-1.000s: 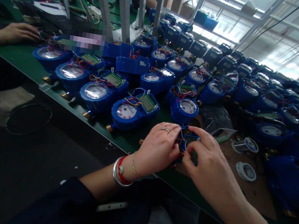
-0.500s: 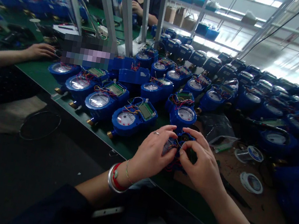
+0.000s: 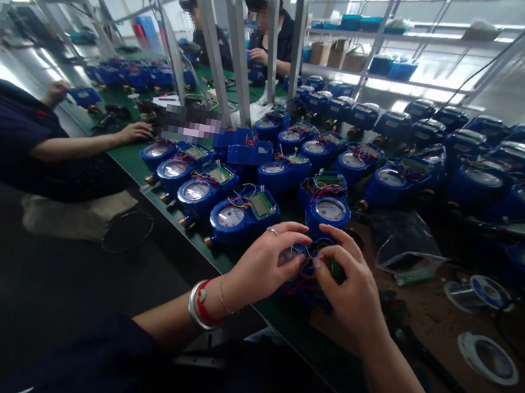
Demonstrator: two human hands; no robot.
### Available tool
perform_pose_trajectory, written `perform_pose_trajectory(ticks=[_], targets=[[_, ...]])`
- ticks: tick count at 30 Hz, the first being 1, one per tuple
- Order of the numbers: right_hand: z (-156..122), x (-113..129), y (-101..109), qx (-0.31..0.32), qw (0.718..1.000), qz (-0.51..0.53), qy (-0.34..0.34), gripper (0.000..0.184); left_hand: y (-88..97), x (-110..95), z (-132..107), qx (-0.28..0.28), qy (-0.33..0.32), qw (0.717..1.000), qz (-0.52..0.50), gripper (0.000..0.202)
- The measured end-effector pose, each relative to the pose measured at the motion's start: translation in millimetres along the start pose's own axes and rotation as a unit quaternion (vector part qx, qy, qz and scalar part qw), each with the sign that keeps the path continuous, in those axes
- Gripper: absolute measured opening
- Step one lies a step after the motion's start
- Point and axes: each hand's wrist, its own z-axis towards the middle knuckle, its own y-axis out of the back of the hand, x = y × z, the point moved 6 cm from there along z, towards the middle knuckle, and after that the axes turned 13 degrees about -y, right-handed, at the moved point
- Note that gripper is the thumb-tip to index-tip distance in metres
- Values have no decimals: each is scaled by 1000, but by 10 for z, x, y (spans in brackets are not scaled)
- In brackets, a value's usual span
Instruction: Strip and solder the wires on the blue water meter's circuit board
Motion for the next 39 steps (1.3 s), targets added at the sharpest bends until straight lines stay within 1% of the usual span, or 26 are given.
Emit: perform_pose_trajectory(ticks=[3, 6, 10, 13, 16, 19, 23, 26, 31, 35, 37, 39], targets=[[-26, -36, 46, -13, 999, 34, 5, 7, -76, -158, 7, 8, -26, 999, 27, 22], [-66, -97, 88, -26, 998, 59, 1, 9, -165, -220, 21, 4, -6, 999, 38, 21], [-121, -194, 145, -53, 994, 90, -15, 11, -284, -229, 64, -4, 19, 999, 29, 16], [-151, -220, 172, -69, 992, 108, -20, 12, -348, -205, 86, -8, 46, 999, 23, 11], [-181, -214, 183, -87, 990, 112, -16, 14, -369, -177, 74, -26, 78, 997, 9, 7], [-213, -211, 180, -110, 989, 101, -2, 15, -368, -162, 50, -43, 89, 995, 1, 5], [-230, -213, 168, -127, 988, 91, 16, 18, -352, -158, 40, -64, 84, 994, -1, 6], [-232, -225, 167, -128, 987, 98, 14, 19, -352, -171, 48, -61, 79, 995, 14, 3], [-217, -288, 138, -110, 987, 118, -23, 21, -356, -233, 52, -56, 54, 996, 50, 8], [-236, -336, 114, -99, 986, 128, -34, 23, -361, -292, 27, -54, 29, 995, 73, 8], [-268, -387, 143, -103, 985, 129, -53, 25, -360, -312, 13, -52, 17, 995, 78, 7], [-325, -450, 231, -119, 982, 123, -78, 26, -352, -319, 1, -54, 11, 995, 82, 7]])
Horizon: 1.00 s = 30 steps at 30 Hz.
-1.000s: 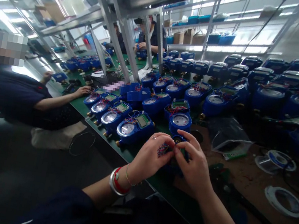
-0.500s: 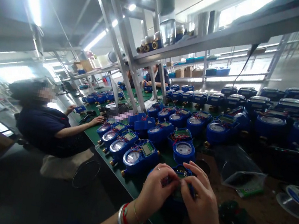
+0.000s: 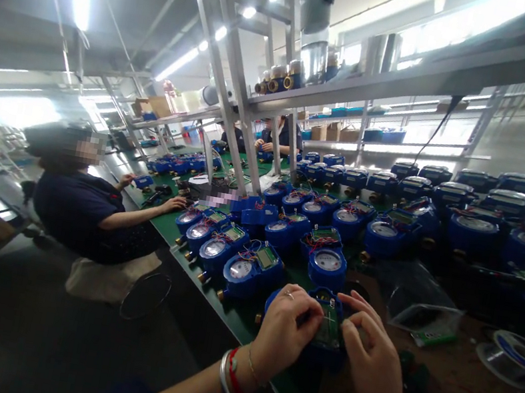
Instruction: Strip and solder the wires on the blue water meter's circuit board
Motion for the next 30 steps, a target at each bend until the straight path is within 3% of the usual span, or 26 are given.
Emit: perform_pose_trajectory(ticks=[7, 11, 15, 19, 22, 25, 27, 28, 30], targets=[[-261, -245, 749, -91, 981, -162, -57, 29, -1, 17, -12, 14, -5, 1000, 14, 10], [-591, -623, 1104, -119, 932, -336, -60, 50, -26, 52, 3, 22, -5, 1000, 14, 12], [-940, -1055, 1260, -126, 866, -476, -87, 75, -43, 71, 15, 26, -10, 1000, 15, 13], [-1023, -1160, 1254, -110, 858, -494, -86, 77, -40, 74, 19, 29, -13, 999, 9, 13], [-936, -1026, 1298, -115, 878, -450, -120, 77, -31, 89, 25, 30, -14, 999, 0, 12], [-890, -932, 1381, -84, 903, -321, -274, 77, -19, 106, 27, 28, -15, 999, -12, 11], [-959, -887, 1365, -52, 904, -151, -397, 71, -14, 110, 22, 29, -17, 999, -20, 11], [-1002, -835, 1308, -31, 903, -44, -427, 67, -13, 109, 19, 30, -19, 999, -24, 11], [-1068, -667, 1120, 32, 894, 149, -421, 61, -10, 107, 13, 29, -21, 999, -34, 11]])
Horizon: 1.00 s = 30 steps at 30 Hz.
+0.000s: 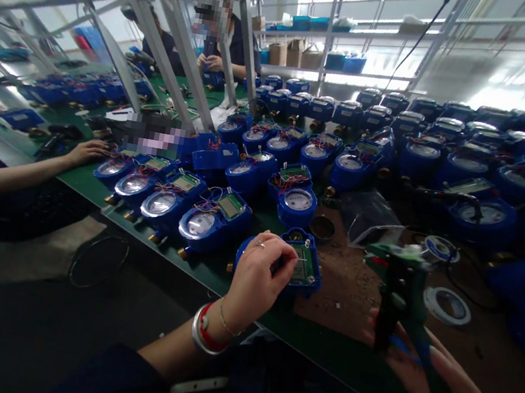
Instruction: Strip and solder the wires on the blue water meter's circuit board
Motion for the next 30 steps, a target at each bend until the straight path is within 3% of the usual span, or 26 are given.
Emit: perform_pose_trajectory(ticks=[4, 8, 12, 17, 30], targets=[[-231, -41, -559, 211, 976, 51, -13, 66, 5, 6, -9, -6, -6, 1000, -20, 8], [-285, -36, -1035, 328, 934, 127, -58, 49, 8, 23, -17, -6, -24, 999, -32, 7], [-248, 63, -1236, 342, 925, 156, -54, 41, 4, 39, -29, 6, -34, 999, -30, 6], [-225, 73, -1289, 335, 925, 160, -80, 27, -1, 42, -31, 14, -35, 999, -30, 7], [-189, 84, -1370, 343, 919, 175, -84, 29, 10, 46, -32, 15, -45, 998, -35, 6]])
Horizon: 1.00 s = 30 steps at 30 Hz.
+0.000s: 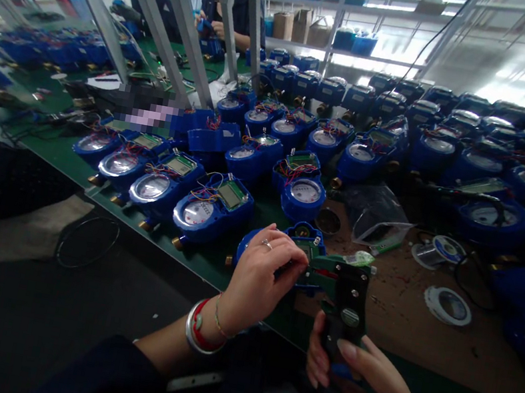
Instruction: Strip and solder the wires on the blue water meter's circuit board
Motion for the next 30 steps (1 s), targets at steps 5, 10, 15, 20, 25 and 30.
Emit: perform_pose_trajectory(ticks=[5, 10, 15, 20, 25, 30], targets=[[31, 1, -19, 0, 1000, 1, -8, 27, 6, 1, -4, -1, -3, 1000, 0, 7], [46, -9, -15, -6, 1000, 4, -7, 27, 6, -4, -17, 5, 0, 1000, 3, 7], [70, -38, -25, -13, 1000, 1, -1, 23, 2, -8, -16, 9, 2, 1000, 5, 8], [100, -15, -60, -3, 999, 23, 29, 16, -3, 1, -1, 11, 7, 1000, 17, 9], [34, 51, -76, 2, 997, -41, 69, 32, -1, -5, -6, 14, 10, 1000, 17, 9], [-58, 193, 132, -36, 989, -58, 128, 29, 8, 4, -13, 2, 12, 1000, 13, 8]])
